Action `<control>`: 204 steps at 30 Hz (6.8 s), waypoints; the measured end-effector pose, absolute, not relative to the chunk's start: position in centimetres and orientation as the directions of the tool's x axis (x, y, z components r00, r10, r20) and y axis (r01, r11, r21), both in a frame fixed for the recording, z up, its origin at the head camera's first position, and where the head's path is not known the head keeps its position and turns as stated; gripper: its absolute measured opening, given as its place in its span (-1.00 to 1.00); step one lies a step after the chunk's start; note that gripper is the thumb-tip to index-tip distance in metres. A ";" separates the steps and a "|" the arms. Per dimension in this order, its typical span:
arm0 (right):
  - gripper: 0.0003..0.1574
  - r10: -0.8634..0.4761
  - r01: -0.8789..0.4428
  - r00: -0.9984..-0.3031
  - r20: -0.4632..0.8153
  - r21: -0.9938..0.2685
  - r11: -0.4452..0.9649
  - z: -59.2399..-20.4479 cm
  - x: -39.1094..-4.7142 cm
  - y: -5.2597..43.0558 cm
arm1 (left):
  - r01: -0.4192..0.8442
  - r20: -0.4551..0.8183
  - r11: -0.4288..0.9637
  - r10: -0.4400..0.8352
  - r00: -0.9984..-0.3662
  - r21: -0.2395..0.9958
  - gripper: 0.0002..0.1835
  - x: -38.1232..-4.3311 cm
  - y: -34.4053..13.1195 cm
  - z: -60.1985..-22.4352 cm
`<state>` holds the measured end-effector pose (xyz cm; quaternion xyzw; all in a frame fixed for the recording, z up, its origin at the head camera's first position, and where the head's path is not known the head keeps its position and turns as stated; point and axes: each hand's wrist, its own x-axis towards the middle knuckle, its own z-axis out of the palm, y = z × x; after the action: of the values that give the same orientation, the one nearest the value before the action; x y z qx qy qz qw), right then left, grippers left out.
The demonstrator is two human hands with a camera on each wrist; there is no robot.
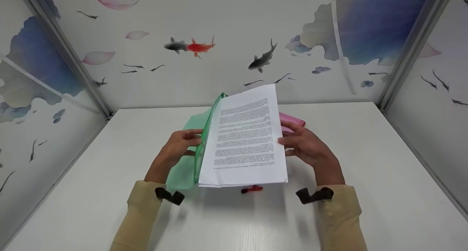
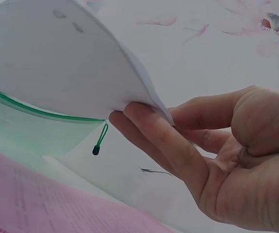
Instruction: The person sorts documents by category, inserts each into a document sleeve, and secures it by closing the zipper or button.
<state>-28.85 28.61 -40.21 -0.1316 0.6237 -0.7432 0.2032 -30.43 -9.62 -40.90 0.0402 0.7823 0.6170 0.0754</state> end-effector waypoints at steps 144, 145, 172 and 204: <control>0.02 -0.353 0.092 -0.933 -0.067 -0.994 -0.057 -40.1 -27.4 19.7 | -0.099 -0.127 0.158 0.175 -0.976 0.982 -0.56 -29.2 -7.5 -39.9; 0.03 -0.349 0.093 -0.935 -0.067 -0.994 -0.057 -40.2 -27.4 19.6 | -0.096 -0.124 0.159 0.177 -0.976 0.983 -0.56 -29.2 -7.5 -39.9; -0.02 -0.293 0.088 -0.952 -0.086 -0.996 0.007 -41.4 -27.3 17.6 | -0.081 -0.111 0.161 0.191 -0.975 0.984 -0.56 -29.1 -7.5 -39.9; -0.12 -0.294 0.121 -0.949 -0.112 -0.993 -0.013 -42.3 -27.3 16.2 | -0.081 -0.117 0.146 0.255 -0.960 0.986 -0.56 -29.0 -7.6 -39.7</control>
<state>-27.31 16.22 -42.28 -0.0630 0.6870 -0.7090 0.1463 -28.97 -7.64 -39.73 0.0582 0.7460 0.6507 0.1293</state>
